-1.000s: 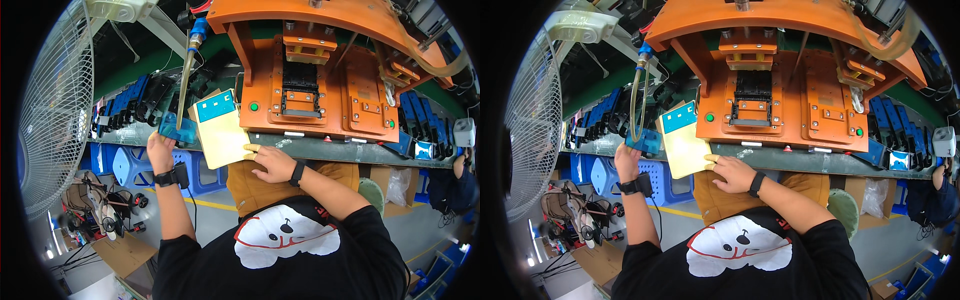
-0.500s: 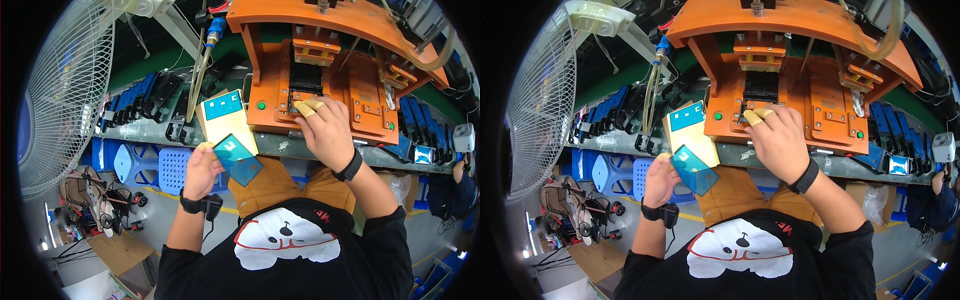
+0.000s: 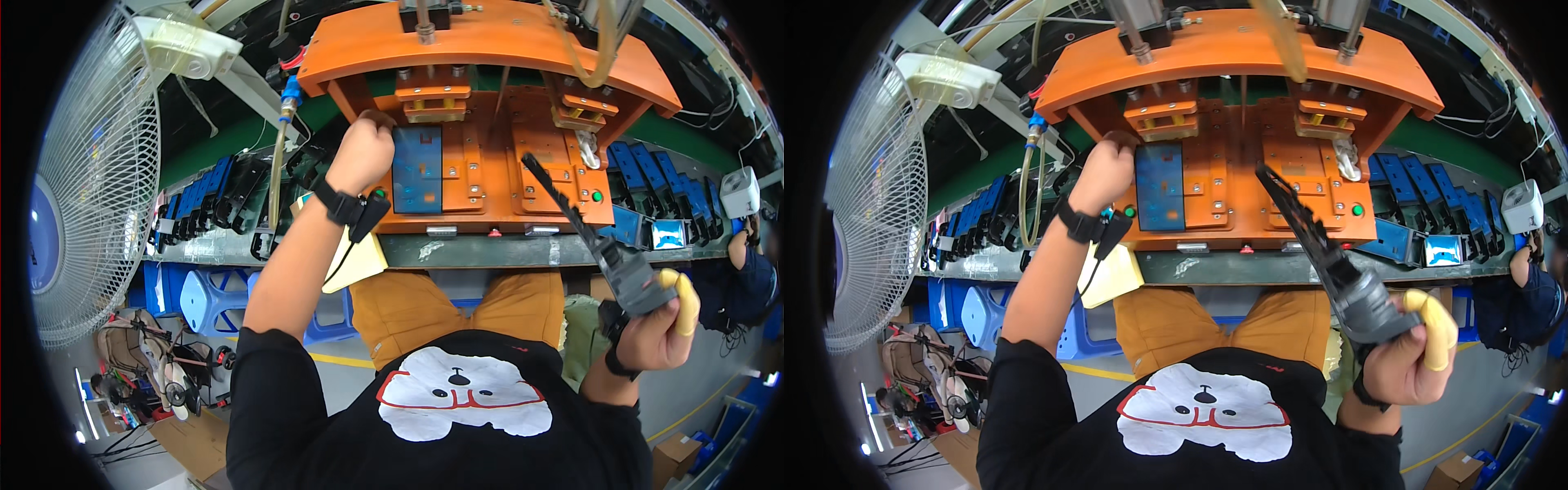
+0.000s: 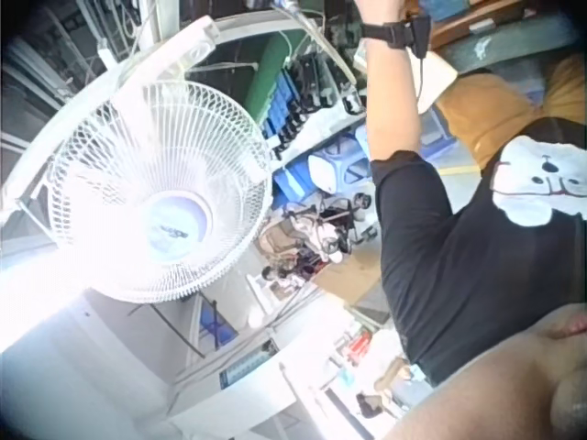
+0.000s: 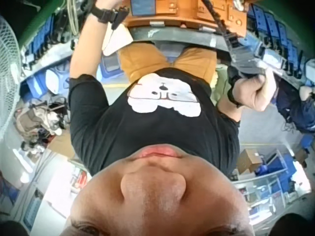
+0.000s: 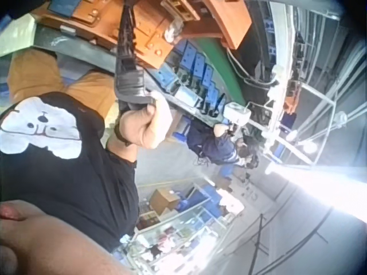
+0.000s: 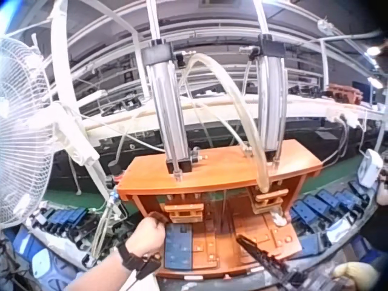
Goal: Assembling electronic components using a specialized press machine and attaching black plastic parts.
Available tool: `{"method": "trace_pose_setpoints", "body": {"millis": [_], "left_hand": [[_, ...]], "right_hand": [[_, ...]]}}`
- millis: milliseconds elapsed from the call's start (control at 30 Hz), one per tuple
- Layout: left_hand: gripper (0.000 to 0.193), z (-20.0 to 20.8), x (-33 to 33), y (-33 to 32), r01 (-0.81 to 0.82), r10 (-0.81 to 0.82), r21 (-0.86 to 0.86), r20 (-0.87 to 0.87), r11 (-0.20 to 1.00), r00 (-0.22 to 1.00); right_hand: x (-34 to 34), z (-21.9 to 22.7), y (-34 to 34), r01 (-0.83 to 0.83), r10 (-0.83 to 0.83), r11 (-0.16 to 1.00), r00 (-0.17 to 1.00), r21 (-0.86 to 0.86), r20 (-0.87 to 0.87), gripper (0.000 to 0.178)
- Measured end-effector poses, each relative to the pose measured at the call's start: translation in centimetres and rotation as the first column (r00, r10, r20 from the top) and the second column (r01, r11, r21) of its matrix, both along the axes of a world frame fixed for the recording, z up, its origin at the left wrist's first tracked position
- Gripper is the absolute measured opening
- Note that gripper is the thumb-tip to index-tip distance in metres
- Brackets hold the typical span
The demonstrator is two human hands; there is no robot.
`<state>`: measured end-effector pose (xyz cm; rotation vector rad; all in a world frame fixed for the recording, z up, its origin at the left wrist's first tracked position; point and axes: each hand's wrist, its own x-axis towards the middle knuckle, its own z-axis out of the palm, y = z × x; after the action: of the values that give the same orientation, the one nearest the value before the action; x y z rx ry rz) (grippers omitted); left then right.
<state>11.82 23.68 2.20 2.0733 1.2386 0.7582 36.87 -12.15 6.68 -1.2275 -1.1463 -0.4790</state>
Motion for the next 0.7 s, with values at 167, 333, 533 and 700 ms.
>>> {"method": "trace_pose_setpoints", "body": {"millis": [167,333,533,700], "left_hand": [[0.031,-1.1,3.4,4.1,0.268,-0.062,0.392,-0.465,0.88,0.883],[0.044,-1.0,5.6,7.0,0.36,-0.039,0.442,-0.585,0.822,0.81],[0.052,1.2,6.2,5.2,0.428,-0.159,0.299,-0.633,0.853,0.757],[0.039,-3.4,2.6,8.6,0.496,-0.26,0.354,-0.541,0.793,0.8]], "right_hand": [[0.7,-5.5,-4.6,-0.053,0.011,0.997,0.789,-0.049,-0.615,0.024],[1.0,-8.3,-4.7,-0.234,0.136,0.972,0.505,0.016,-0.852,0.026],[1.2,-9.6,-3.5,-0.362,0.231,0.928,0.381,0.085,-0.895,0.025],[1.1,-10.4,-2.8,-0.305,0.145,0.952,0.395,0.02,-0.907,0.025]]}}
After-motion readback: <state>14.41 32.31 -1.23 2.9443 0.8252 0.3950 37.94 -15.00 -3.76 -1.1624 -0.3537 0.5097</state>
